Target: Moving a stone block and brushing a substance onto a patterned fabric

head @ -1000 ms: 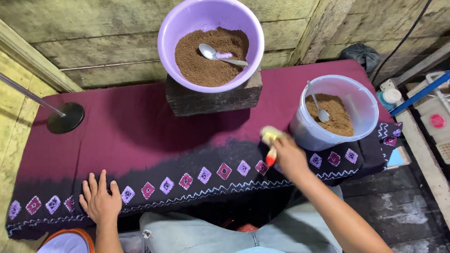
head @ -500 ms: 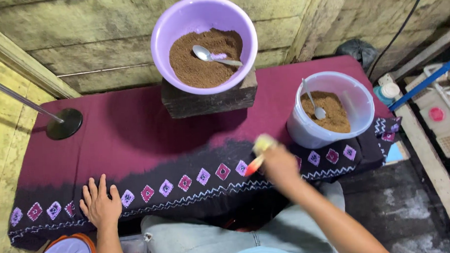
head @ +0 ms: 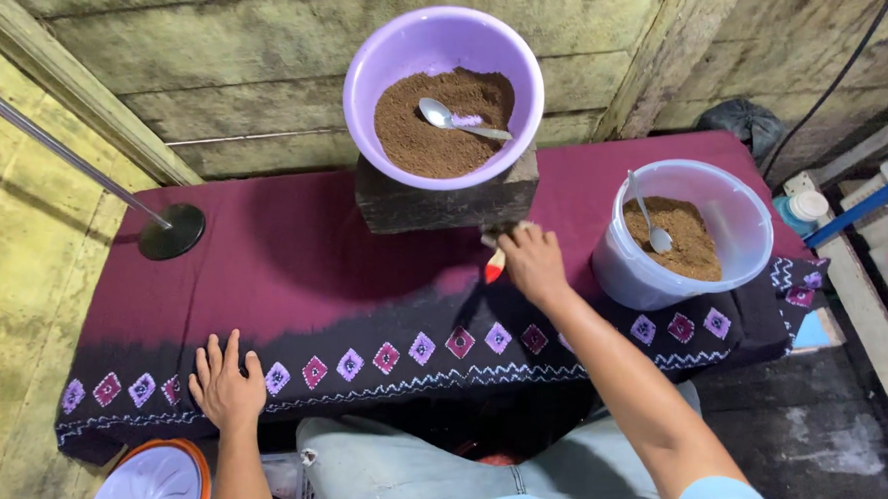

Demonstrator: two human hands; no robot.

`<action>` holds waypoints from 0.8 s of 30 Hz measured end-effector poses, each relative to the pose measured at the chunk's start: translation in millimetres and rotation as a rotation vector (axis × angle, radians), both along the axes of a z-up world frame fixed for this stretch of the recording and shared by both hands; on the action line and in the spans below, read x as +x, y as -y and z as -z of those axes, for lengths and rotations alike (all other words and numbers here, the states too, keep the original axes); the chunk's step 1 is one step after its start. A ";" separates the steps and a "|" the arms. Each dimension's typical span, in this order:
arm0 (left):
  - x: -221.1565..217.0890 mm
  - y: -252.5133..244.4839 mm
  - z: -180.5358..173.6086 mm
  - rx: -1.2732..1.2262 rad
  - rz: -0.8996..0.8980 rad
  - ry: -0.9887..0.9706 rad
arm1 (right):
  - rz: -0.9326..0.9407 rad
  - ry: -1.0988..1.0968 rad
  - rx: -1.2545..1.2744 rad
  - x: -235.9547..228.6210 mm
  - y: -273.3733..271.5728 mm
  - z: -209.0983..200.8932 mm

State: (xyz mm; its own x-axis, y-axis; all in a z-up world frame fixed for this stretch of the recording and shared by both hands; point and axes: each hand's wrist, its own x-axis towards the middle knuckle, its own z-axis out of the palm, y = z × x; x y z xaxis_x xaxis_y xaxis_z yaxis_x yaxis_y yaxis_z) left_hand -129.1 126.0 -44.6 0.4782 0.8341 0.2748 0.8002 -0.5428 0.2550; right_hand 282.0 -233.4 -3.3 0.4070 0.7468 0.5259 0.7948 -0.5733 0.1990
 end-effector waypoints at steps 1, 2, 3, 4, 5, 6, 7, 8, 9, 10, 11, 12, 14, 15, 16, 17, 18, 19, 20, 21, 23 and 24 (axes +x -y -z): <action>-1.7 1.9 -1.2 -0.026 -0.018 -0.010 | -0.029 0.012 0.014 3.7 -5.4 16.2; -2.9 2.8 3.8 -0.026 -0.024 -0.008 | -0.034 0.015 0.014 -8.7 -7.8 11.2; -3.1 0.7 6.5 0.062 -0.007 -0.003 | -0.062 -0.046 -0.009 -19.2 -14.0 5.2; -3.2 -1.5 9.4 0.149 0.009 0.001 | -0.090 -0.107 -0.032 -29.6 -19.9 -0.6; -1.6 -7.0 17.1 0.153 0.002 0.003 | -0.098 -0.104 -0.029 -26.4 -27.1 3.1; 0.5 -12.6 25.5 0.157 -0.013 0.017 | -0.186 -0.088 0.029 -22.6 -34.3 7.5; -4.8 -14.5 34.7 0.154 -0.018 0.014 | -0.265 -0.091 0.082 -27.8 -35.2 17.3; -11.0 -11.3 32.7 0.151 -0.016 -0.001 | -0.264 -0.107 0.081 -30.4 -34.5 16.6; -7.1 -10.0 31.3 0.134 -0.034 0.020 | -0.214 -0.077 0.103 -22.4 -37.2 9.9; -3.9 -8.6 29.4 0.116 -0.051 0.041 | -0.165 -0.048 0.125 -15.3 -39.8 2.7; -6.8 -4.7 28.0 0.114 -0.052 0.039 | -0.166 -0.049 0.123 -22.3 -43.1 11.9; -9.7 -0.9 26.2 0.128 -0.036 0.047 | -0.226 -0.074 0.128 -29.2 -46.3 20.6; 1.1 -8.0 22.7 0.157 -0.025 0.080 | -0.291 -0.071 0.144 -37.9 -59.4 12.7; -1.2 -8.4 26.5 0.176 -0.032 0.086 | -0.423 -0.145 0.162 -55.0 -59.0 5.4; -3.2 -8.7 31.3 0.196 -0.039 0.092 | -0.555 -0.220 0.179 -71.7 -58.5 -0.6; -5.7 -8.1 33.0 0.187 -0.037 0.082 | -0.552 -0.233 0.173 -70.4 -57.8 0.2; -8.0 -7.4 34.9 0.219 -0.028 0.080 | -0.510 -0.250 0.201 -69.0 -57.1 1.2; -5.0 -11.0 34.8 0.259 -0.023 0.090 | -0.473 -0.254 0.234 -62.1 -60.8 -1.0; -6.3 -7.2 35.1 0.258 -0.024 0.090 | -0.474 -0.254 0.233 -72.4 -60.0 -0.8; -5.2 -6.9 33.5 0.254 -0.030 0.086 | -0.555 -0.321 0.201 -80.8 -62.0 -1.9; -1.7 -7.1 29.6 0.248 -0.036 0.085 | -0.635 -0.386 0.164 -97.8 -63.0 -26.5; 0.6 -7.3 28.0 0.234 -0.037 0.109 | -0.638 -0.354 0.133 -106.5 -62.0 -49.3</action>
State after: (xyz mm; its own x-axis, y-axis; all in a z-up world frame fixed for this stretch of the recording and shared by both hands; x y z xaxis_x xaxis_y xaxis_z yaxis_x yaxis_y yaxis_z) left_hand -128.5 133.3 -72.6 0.4057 0.7580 0.5107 0.7955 -0.5680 0.2112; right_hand 175.5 -171.5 46.0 0.0773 0.8342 0.5461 0.9852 0.0200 -0.1701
